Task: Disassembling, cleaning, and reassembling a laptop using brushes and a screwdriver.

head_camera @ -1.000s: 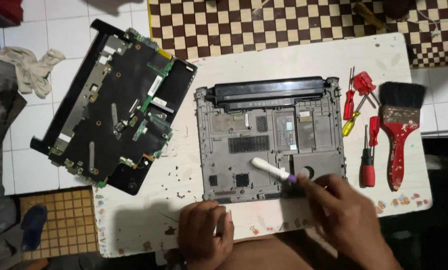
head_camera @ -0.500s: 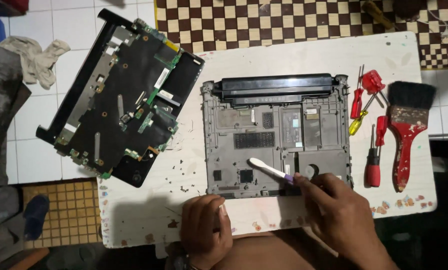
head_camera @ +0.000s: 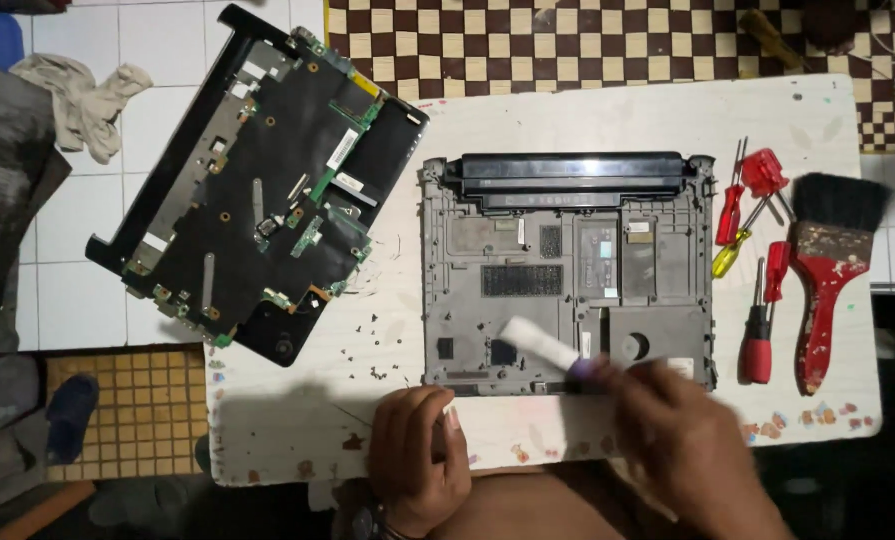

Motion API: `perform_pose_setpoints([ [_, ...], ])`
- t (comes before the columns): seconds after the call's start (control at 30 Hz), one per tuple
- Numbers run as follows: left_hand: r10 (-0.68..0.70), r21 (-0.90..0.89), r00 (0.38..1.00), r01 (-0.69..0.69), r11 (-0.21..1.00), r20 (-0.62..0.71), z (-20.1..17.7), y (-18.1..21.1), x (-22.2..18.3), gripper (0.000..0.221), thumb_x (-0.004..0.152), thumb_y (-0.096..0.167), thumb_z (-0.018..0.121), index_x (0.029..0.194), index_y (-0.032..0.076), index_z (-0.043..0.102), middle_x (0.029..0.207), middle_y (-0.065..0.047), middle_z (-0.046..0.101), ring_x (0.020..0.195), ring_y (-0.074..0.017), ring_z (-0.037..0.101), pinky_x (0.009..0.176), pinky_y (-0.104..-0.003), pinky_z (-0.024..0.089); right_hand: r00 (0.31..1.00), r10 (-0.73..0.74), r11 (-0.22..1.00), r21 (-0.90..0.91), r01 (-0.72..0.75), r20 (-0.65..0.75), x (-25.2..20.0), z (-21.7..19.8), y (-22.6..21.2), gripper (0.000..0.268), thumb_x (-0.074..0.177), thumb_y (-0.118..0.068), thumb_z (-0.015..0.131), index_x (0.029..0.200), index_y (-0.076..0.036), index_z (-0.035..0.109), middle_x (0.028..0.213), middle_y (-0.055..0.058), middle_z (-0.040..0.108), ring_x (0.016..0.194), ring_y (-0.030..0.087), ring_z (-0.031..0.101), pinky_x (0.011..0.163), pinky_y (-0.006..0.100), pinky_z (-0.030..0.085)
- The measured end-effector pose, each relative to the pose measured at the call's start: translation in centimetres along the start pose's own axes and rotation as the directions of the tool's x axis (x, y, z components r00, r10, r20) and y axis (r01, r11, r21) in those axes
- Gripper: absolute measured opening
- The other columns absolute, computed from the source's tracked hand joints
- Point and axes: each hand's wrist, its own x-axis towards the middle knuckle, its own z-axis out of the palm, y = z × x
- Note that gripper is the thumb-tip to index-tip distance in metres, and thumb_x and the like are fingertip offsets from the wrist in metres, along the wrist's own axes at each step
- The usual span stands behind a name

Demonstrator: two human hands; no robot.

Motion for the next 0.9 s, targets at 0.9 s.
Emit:
perform_pose_setpoints([
  [0.9, -0.056, -0.038, 0.993, 0.052, 0.998, -0.102, 0.3, -0.4, -1.2, 0.030, 0.085, 0.000, 0.063, 0.115, -0.002, 0.062, 0.113, -0.017, 0.067, 0.098, -0.0319, 0.068, 0.088, -0.041, 0.058, 0.975, -0.212, 0.975, 0.053, 0.216, -0.069, 1.7, -1.1, -1.8, 0.057, 0.072, -0.007, 0.073, 0.127, -0.023, 0.073, 0.096, 0.001, 0.067, 0.056, 0.023, 0.064, 0.048, 0.038, 0.051],
])
